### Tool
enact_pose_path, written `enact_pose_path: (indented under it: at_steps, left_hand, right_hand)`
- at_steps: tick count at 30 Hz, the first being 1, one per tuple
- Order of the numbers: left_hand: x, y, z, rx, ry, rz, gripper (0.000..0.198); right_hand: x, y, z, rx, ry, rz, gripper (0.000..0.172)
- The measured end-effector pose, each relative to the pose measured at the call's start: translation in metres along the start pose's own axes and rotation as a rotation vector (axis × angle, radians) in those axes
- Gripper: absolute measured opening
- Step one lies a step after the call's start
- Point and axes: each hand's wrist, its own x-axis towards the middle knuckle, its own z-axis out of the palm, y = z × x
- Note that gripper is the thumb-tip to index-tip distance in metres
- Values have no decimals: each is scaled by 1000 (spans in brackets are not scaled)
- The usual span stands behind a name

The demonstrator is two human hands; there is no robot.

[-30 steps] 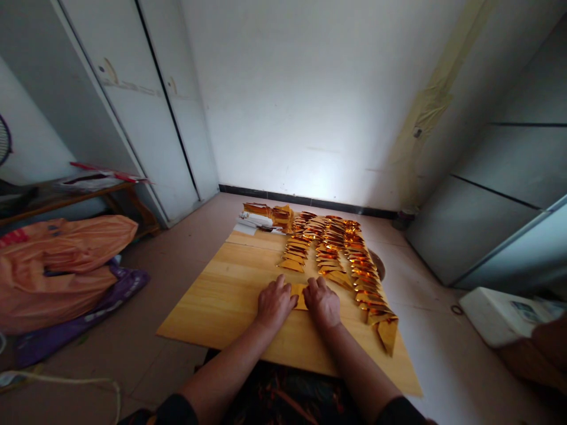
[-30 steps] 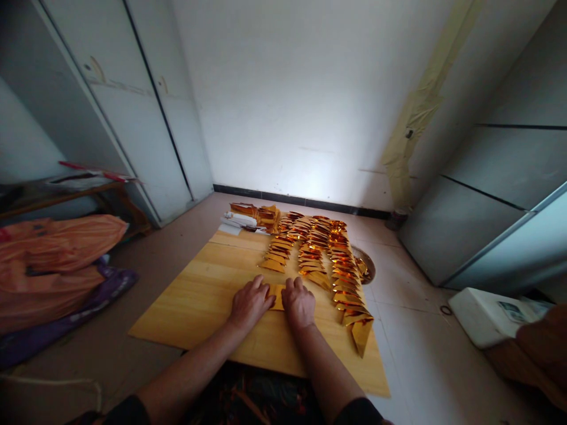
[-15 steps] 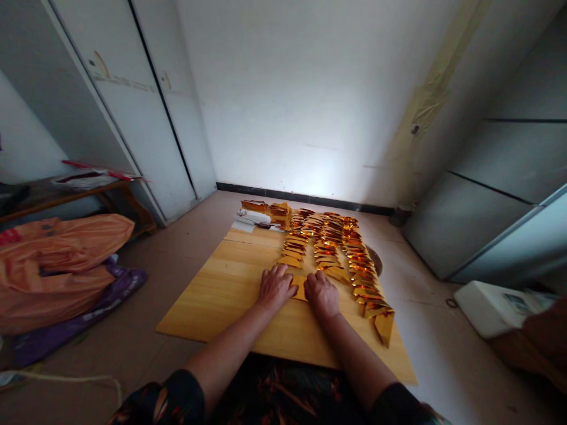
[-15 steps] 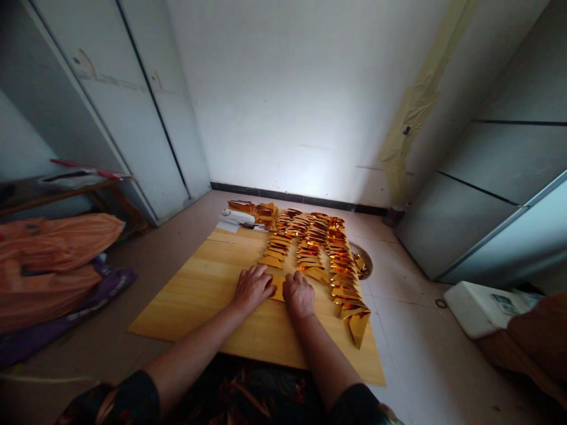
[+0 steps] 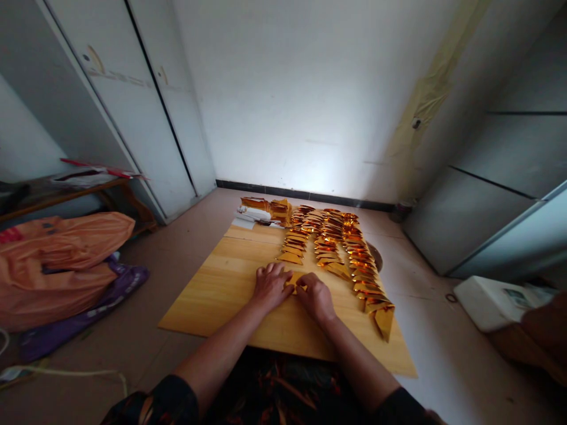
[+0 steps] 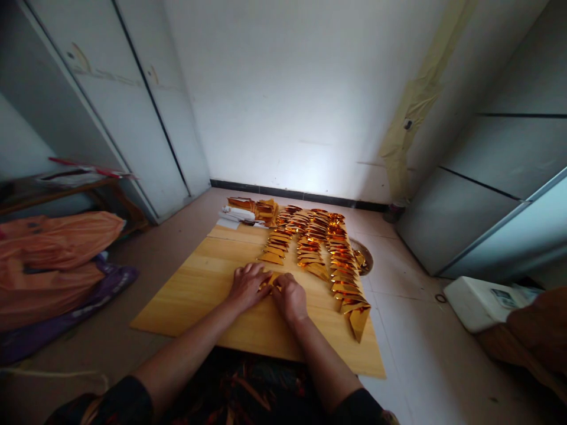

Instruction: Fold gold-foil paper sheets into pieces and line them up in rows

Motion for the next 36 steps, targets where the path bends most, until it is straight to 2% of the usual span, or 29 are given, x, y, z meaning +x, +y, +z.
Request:
enact_pose_path:
  at_steps: [6, 11, 14, 17, 22, 26, 32, 36]
  left_hand:
    - [3, -7, 2, 5, 4, 20, 35]
    - [6, -21, -3, 23, -105, 56, 44]
    - [7, -26, -4, 43, -164, 75, 48]
    - [6, -28, -3, 45, -169, 82, 49]
    - [5, -29, -1, 37, -164, 82, 49]
    - [5, -30, 0, 42, -170, 82, 48]
    - [5, -31, -1, 52, -188, 90, 50]
    - [7, -32, -4, 53, -228, 99, 52]
  right_hand:
    - [-1, -2, -1, -65, -124, 97, 15]
    - [1, 1, -4, -18, -161, 96, 18]
    - [4, -1, -4, -35, -172, 119, 15]
    - [6, -8, -4, -79, -170, 167, 8]
    - [6, -20, -3, -133, -149, 242, 21]
    - [6, -25, 0, -172, -127, 254, 25]
    - [8, -26, -5, -159, -170, 278, 25]
    - [9, -23, -10, -119, -204, 299, 18]
